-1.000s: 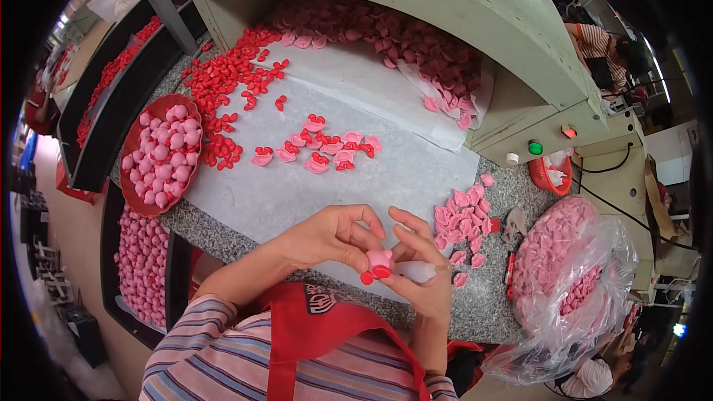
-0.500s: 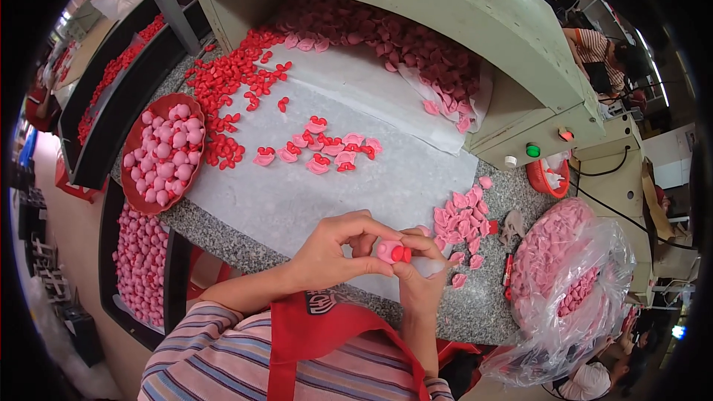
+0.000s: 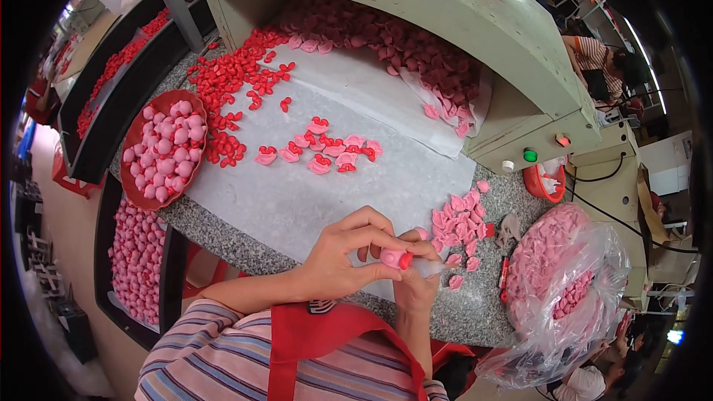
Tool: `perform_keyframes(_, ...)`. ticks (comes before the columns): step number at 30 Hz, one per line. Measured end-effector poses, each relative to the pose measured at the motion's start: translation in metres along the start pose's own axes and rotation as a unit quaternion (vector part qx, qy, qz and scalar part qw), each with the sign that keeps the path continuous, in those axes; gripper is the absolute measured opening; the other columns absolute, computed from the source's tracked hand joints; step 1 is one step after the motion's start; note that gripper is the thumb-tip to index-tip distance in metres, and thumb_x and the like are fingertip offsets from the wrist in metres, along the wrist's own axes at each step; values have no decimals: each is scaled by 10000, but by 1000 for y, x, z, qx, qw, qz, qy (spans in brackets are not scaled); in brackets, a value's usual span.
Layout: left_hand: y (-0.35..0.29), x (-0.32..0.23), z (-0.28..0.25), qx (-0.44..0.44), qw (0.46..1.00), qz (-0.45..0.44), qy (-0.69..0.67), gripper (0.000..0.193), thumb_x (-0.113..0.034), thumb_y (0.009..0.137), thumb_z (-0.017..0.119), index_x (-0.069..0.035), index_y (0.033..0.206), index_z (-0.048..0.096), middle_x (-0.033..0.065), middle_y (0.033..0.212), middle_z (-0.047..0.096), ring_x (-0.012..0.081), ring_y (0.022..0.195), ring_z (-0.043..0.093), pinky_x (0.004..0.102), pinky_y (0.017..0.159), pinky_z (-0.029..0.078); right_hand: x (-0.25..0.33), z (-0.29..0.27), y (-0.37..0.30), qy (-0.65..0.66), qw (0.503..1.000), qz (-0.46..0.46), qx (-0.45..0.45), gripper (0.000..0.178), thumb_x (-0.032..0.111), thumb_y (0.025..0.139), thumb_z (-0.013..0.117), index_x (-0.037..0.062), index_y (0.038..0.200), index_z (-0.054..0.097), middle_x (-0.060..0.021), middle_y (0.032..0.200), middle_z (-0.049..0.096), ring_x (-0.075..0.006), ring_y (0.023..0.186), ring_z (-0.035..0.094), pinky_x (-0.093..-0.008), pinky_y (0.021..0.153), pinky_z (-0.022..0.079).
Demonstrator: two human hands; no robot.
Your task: Assembling small pink plastic toy components using a glue applicator.
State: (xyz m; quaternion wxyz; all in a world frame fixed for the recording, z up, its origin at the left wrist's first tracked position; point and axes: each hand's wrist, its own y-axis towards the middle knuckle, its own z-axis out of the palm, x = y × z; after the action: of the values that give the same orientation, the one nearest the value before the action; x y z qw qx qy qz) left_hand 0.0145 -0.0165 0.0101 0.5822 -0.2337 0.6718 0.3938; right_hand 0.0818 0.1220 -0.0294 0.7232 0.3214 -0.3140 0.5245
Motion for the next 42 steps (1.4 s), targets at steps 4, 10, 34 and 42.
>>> perform_keyframes(4, -1, 3, 1, -6, 1000, 13, 8, 290, -48, 644, 729, -68, 918, 637, 30, 879, 514, 90, 696, 479, 213, 540, 387, -1, -1, -1, -5, 1000, 0, 0, 264, 93, 683, 693, 6, 910, 589, -141, 933, 537, -220, 860, 528, -322, 777, 410)
perform_keyframes(10, 0, 3, 7, -31, 997, -5, 64, 274, -89, 641, 736, -66, 894, 633, 32, 865, 507, 102, 690, 475, 228, 548, 389, -13, -7, -2, 79, 995, 63, -15, 285, 112, 714, 666, 9, 962, 570, -120, 962, 547, -205, 879, 528, -318, 791, 412)
perform_keyframes(34, 1, 5, 12, -78, 963, 110, 235, 371, -21, 618, 701, -22, 975, 601, 95, 902, 573, 202, 757, 579, 276, 605, 489, 7, 11, -8, -135, 981, 25, -134, 251, 91, 807, 533, -13, 1036, 537, -126, 933, 587, -150, 669, 545, -254, 537, 424)
perform_keyframes(42, -1, 7, 11, -63, 961, 93, 254, 364, -4, 637, 681, -37, 992, 603, 107, 905, 568, 195, 763, 573, 273, 619, 488, 9, 20, -4, -180, 971, 35, -150, 176, 59, 785, 573, -18, 943, 568, -102, 914, 570, -125, 662, 536, -230, 545, 431)
